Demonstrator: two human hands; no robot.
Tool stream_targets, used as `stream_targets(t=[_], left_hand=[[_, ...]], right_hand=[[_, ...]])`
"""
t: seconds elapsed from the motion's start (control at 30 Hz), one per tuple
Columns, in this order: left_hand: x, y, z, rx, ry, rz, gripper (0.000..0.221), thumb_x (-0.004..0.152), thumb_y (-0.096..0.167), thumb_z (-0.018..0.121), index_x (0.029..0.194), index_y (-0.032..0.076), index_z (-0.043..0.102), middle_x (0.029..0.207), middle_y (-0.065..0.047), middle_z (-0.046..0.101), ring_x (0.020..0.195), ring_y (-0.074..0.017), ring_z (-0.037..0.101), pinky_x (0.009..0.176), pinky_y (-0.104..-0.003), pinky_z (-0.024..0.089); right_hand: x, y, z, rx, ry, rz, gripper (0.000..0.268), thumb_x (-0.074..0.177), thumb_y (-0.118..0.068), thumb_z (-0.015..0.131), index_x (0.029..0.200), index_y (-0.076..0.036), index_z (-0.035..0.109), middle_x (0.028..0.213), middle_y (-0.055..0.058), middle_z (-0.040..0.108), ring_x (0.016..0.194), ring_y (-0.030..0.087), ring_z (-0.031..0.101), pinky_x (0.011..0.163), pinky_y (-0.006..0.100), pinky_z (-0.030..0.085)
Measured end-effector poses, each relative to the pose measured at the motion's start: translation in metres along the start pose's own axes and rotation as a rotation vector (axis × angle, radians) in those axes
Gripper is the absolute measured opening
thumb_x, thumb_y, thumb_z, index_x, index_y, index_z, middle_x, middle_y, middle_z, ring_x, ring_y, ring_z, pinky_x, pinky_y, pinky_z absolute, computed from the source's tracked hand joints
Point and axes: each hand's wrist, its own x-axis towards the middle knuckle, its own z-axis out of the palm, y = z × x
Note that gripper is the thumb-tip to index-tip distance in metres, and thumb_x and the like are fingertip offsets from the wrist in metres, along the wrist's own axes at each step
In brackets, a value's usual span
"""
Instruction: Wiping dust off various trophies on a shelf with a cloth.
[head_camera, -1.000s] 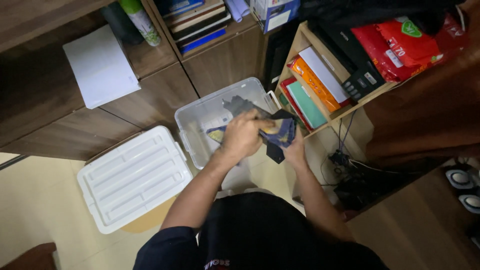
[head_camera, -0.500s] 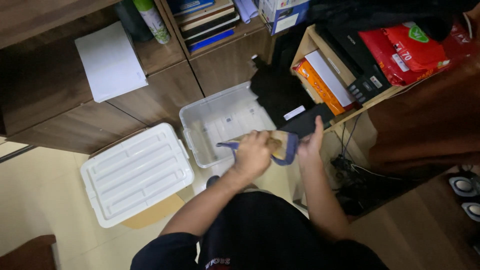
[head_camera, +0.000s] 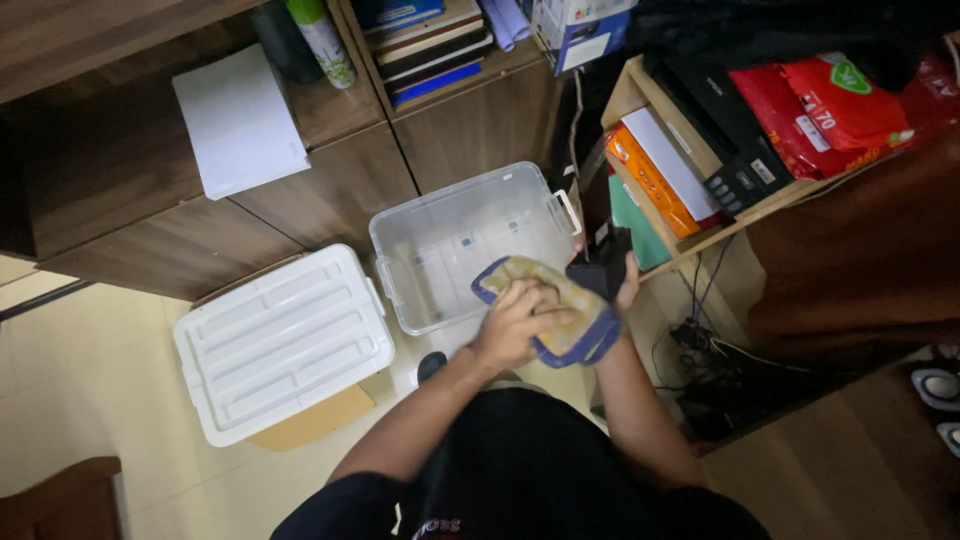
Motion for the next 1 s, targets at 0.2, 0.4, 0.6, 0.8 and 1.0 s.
stream_targets(t=[0.2,0.4,0.6,0.8,1.0], left_hand=[[-0.054,-0.106,0.013,-0.348,-0.117,-0.242,0.053,0.072,-0.001,0.072,0.121,0.017,0.077,0.116,-0.005,0.073,0.110,-0.0250,0.069,0.103,-0.036,0.055],[-0.018,-0.092,-0.047,-0.842,0.038,-0.895,0.070,0.065,-0.003,0.084,0.132,0.005,0.065,0.125,-0.010,0.072,0.112,-0.0223,0.067,0.102,-0.034,0.053],[-0.042,-0.135,-0.066,-0.957,-0.041,-0.617,0.084,0.056,-0.001,0.078,0.138,0.001,0.057,0.151,-0.004,0.053,0.137,-0.0132,0.050,0.115,-0.029,0.037],[-0.073,-0.169,-0.078,-1.006,-0.234,-0.612,0.056,0.065,-0.003,0.080,0.120,-0.010,0.071,0.128,-0.013,0.071,0.117,-0.0184,0.065,0.104,-0.035,0.052],[-0.077,-0.211,-0.118,-1.132,-0.014,-0.760,0.054,0.066,-0.004,0.078,0.120,-0.006,0.069,0.112,-0.010,0.076,0.102,-0.0186,0.070,0.094,-0.033,0.056]], right_hand=[[0.014,-0.005,-0.089,-0.047,0.125,-0.111,0.049,0.100,-0.043,0.061,0.138,-0.010,0.062,0.130,0.012,0.067,0.116,0.029,0.065,0.100,0.042,0.056],[-0.017,0.048,-0.043,0.416,0.095,0.550,0.072,0.089,-0.057,0.065,0.139,-0.006,0.056,0.120,0.023,0.069,0.100,0.032,0.070,0.084,0.041,0.061],[0.000,0.063,-0.026,0.156,-0.006,0.647,0.066,0.092,-0.051,0.066,0.143,-0.011,0.057,0.123,0.024,0.069,0.101,0.032,0.070,0.085,0.041,0.059],[0.020,0.081,-0.009,-0.157,-0.032,0.637,0.066,0.092,-0.044,0.067,0.145,-0.007,0.055,0.128,0.022,0.067,0.109,0.031,0.067,0.093,0.041,0.055],[0.071,0.125,0.019,-0.469,-0.076,0.567,0.067,0.092,-0.038,0.068,0.147,-0.004,0.052,0.133,0.020,0.065,0.117,0.030,0.064,0.100,0.042,0.052]])
